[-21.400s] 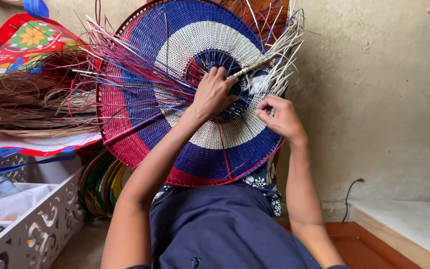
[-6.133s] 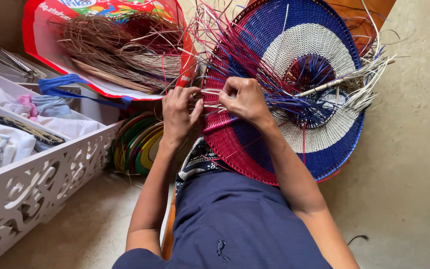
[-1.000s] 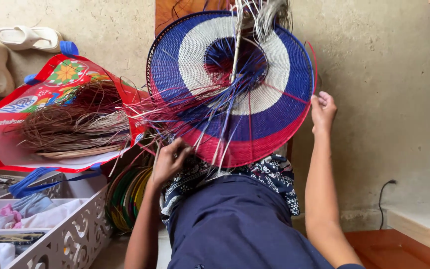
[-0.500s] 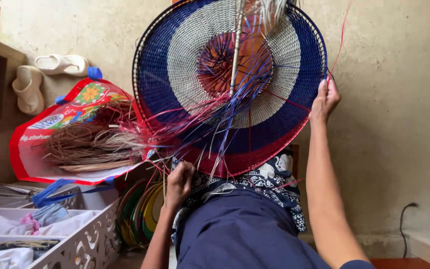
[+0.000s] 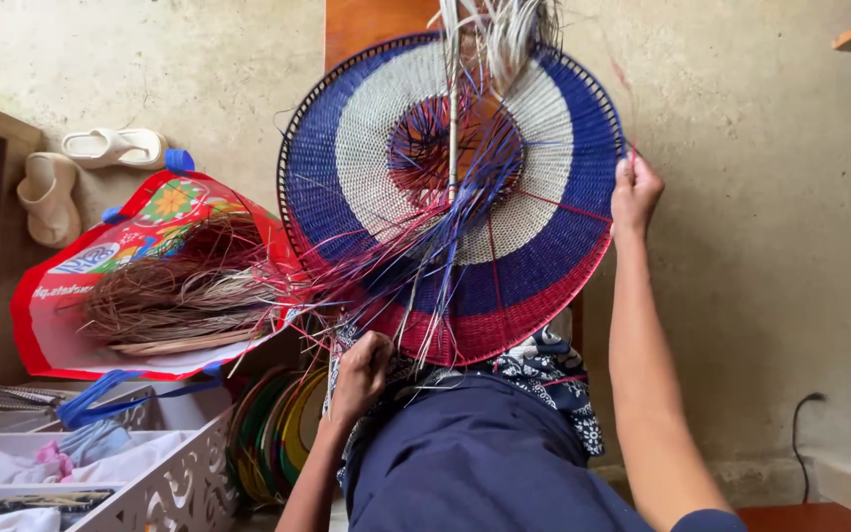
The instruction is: Weave colored strands into a circular pattern to create a basket or mat
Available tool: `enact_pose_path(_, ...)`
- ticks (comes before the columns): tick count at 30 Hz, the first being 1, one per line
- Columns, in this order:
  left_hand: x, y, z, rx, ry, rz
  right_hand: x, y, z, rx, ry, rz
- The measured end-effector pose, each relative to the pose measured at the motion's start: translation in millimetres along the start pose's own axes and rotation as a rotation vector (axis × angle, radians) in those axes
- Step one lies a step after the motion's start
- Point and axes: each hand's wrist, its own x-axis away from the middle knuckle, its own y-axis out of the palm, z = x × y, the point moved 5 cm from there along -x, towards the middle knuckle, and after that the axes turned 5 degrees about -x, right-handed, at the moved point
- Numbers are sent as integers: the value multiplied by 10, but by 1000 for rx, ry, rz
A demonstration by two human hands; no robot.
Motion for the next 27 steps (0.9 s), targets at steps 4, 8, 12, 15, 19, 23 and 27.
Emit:
enact_pose_path(4, 37, -63, -17, -3, -9, -45, 74, 115, 957, 17, 305, -123)
enact_pose_path(8, 16, -67, -16, -40, -32, -88, -300, 218, 1018, 419, 120, -253)
enact_pose_path(12, -28, -99, 96, 0, -1, -128, -631, 708, 106, 627, -305, -331)
enact_pose_path(15, -21, -101, 80, -26, -5, -149, -773, 1157, 393, 522, -203, -592)
enact_pose_path(19, -63, -115, 85, -11, -35, -151, -680, 1488, 1003, 545, -100, -707)
enact_pose_path(23, -115, -137, 68, 2, -40, -173, -544, 1413, 847, 409, -156, -563)
enact_pose_path(27, -180, -171, 109, 38, -43, -176, -508, 1331, 739, 322, -197, -527)
